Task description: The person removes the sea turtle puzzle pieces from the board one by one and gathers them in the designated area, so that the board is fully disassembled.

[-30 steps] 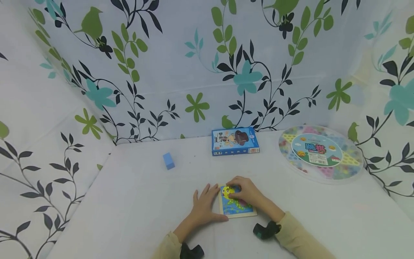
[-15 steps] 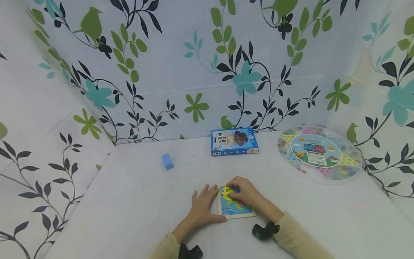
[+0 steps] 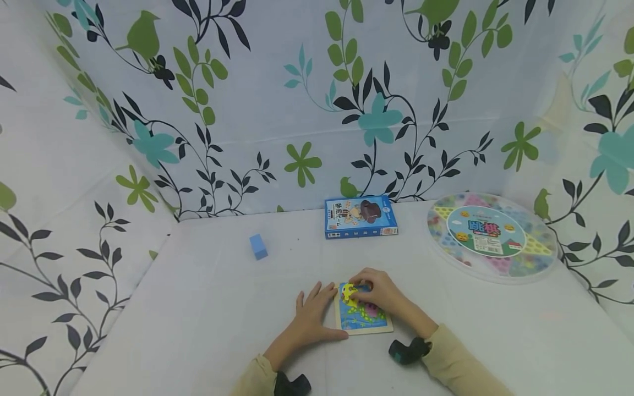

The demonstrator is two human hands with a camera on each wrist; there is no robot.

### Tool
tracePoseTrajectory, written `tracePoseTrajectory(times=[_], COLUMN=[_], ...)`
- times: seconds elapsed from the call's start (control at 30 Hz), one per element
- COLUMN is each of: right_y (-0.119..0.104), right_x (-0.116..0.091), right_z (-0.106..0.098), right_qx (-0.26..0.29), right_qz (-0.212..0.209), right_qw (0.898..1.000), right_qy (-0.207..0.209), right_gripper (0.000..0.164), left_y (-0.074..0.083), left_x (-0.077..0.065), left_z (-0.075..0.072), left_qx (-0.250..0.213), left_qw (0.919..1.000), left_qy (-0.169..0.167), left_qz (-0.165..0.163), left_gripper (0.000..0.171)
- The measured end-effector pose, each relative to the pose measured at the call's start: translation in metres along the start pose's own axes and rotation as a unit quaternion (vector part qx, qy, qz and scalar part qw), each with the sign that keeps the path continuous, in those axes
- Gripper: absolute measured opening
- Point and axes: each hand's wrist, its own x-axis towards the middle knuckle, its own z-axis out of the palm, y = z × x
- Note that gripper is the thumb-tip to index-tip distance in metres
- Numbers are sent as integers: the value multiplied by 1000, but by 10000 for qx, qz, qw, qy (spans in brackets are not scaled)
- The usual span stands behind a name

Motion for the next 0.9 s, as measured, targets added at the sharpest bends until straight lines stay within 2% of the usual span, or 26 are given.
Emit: tracePoseTrajectory(times=[0.4,0.63,0.9], right_y=[8,10,16], right_x=[-2,-2,-6], right_z=[-14,-25,-45], right_qx=[330,157,81], right_qz=[-146,-414,-145], right_qw=[9993,9990,9997], right_qy=[-48,-4,190], right_gripper=[24,25,23], left_y=[2,1,-1], left_x=[3,2,0], left_z=[1,-1,1], left_qx=[-14,19,-69], left_qw=[10000,9999,9997], left_qy=[-53,132,210], left_qz=[46,0,-133], left_gripper=[92,94,94])
